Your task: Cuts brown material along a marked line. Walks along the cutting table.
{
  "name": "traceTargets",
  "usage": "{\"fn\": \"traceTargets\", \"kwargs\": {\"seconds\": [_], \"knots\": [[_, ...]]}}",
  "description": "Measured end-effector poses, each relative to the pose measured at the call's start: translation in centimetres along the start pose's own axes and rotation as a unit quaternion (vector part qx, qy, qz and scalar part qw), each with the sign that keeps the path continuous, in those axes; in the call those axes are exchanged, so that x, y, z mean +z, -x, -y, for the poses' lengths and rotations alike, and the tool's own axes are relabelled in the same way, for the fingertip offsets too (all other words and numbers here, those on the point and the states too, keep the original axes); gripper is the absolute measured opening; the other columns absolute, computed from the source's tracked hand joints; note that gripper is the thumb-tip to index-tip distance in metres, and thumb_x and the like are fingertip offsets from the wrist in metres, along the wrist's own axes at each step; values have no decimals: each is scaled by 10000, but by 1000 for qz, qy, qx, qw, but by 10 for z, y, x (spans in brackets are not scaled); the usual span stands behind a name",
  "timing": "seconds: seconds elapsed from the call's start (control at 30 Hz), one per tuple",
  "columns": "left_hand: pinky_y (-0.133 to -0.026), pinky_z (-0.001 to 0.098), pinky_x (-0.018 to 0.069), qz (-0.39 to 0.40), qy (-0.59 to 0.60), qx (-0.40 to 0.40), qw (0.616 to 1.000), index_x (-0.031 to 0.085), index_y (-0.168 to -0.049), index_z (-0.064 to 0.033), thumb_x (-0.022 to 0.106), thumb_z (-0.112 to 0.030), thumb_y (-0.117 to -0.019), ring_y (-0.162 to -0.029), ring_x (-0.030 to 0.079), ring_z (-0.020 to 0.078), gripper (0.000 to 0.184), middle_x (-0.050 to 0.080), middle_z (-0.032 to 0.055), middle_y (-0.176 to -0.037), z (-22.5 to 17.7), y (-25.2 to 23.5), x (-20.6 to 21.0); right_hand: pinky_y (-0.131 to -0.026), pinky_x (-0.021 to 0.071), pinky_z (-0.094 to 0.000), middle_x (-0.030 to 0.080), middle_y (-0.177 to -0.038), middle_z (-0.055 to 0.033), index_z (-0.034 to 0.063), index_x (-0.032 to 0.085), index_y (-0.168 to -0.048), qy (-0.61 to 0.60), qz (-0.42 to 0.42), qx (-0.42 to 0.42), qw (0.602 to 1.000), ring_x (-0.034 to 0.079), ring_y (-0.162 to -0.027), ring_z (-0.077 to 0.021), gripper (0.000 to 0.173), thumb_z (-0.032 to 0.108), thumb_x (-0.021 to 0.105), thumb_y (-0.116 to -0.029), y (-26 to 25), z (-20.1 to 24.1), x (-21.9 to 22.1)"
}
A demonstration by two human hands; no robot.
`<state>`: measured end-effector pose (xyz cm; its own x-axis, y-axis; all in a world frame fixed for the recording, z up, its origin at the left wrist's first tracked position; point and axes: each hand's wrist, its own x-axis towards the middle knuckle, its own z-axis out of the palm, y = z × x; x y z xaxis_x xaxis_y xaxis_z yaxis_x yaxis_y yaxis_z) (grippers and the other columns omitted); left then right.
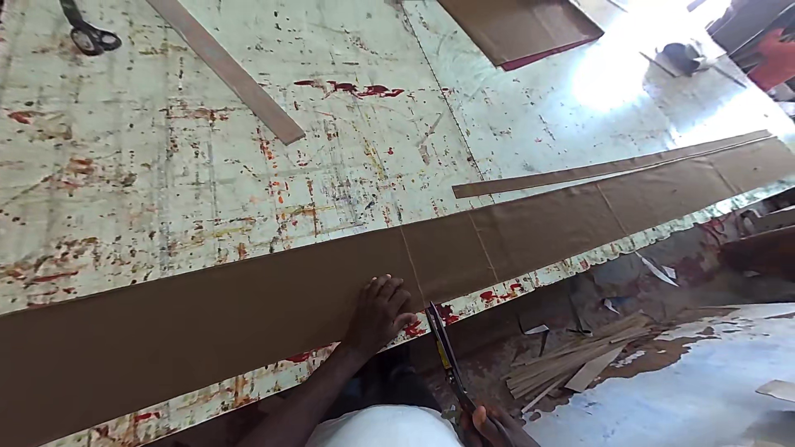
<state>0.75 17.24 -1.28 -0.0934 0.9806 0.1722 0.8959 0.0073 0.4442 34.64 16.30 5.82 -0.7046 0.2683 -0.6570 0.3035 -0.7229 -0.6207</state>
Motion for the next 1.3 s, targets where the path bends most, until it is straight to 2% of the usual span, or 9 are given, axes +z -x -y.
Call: {"fn": "traceTargets", "kwargs": {"seconds": [0.07, 0.17, 0.23, 0.4, 0.5, 0.57, 0.8, 1.0, 1.3], "knots": [[-1170, 566, 333, 4, 1, 0, 1000, 737, -1104, -227, 583, -547, -977, -1414, 438, 310, 377, 572, 41, -1430, -3, 0, 1, -554, 537, -270, 589, -701, -7, 86, 629, -983, -4, 5, -6, 1000, 585, -571, -116, 576, 651, 683, -886, -1, -2, -1], [-1116, 553, 388, -17, 8, 11, 1000, 755, -1022, -196, 625, -377, -996, -1362, 480, 318, 225, 613, 48, -1368, -6, -3, 4, -541, 533, -266, 587, -686, -4, 92, 627, -975, -1, 0, -10, 1000, 582, -554, -113, 558, 637, 699, -882, -4, -2, -1], [-1101, 520, 417, -31, 6, 27, 999, 751, -1022, -180, 595, -363, -1016, -1335, 512, 294, 240, 634, 40, -1332, -4, -3, 7, -522, 521, -262, 583, -673, 0, 96, 624, -967, 10, -17, -10, 1000, 572, -537, -107, 555, 636, 712, -873, -6, 0, 1], [-1144, 513, 379, -33, 20, 35, 999, 756, -1054, -203, 506, -505, -1029, -1354, 506, 267, 392, 629, 32, -1351, -4, -1, 7, -502, 504, -257, 559, -673, 9, 100, 592, -969, 34, -65, -11, 997, 548, -525, -100, 621, 681, 748, -811, -25, 7, 12], [-1163, 516, 367, -32, 22, 30, 999, 755, -1079, -207, 522, -651, -964, -1372, 495, 262, 515, 622, 23, -1369, -3, -1, 7, -504, 513, -259, 553, -672, 10, 91, 590, -990, 39, -80, -8, 996, 549, -522, -103, 648, 688, 754, -798, -37, 17, 17], [-1162, 532, 366, -31, 23, 35, 999, 748, -1083, -198, 556, -659, -941, -1372, 497, 262, 520, 620, 23, -1375, -2, -1, 8, -500, 511, -261, 556, -672, 13, 91, 594, -991, 47, -89, -5, 995, 550, -523, -104, 651, 690, 753, -794, -42, 21, 18], [-1167, 519, 370, -33, 31, 47, 998, 735, -1085, -193, 586, -496, -982, -1349, 520, 236, 353, 628, 21, -1340, -2, -1, 8, -483, 486, -244, 541, -665, 9, 85, 576, -984, 64, -125, -15, 990, 524, -503, -93, 673, 691, 777, -770, -53, 24, 24], [-1086, 470, 438, -50, 40, 73, 995, 744, -979, -211, 597, -364, -1003, -1214, 587, 209, 213, 665, -1, -1191, 0, -2, 7, -408, 472, -270, 546, -608, -25, 58, 594, -918, 77, -169, -28, 982, 507, -430, -116, 622, 586, 867, -735, -61, 15, 20], [-1055, 461, 437, -45, 47, 88, 994, 740, -957, -223, 620, -294, -991, -1191, 583, 203, 143, 656, -2, -1167, 3, 0, 7, -484, 485, -247, 542, -661, 8, 75, 571, -982, 95, -138, -6, 986, 523, -501, -94, 674, 682, 775, -774, -71, 43, 25]]}}
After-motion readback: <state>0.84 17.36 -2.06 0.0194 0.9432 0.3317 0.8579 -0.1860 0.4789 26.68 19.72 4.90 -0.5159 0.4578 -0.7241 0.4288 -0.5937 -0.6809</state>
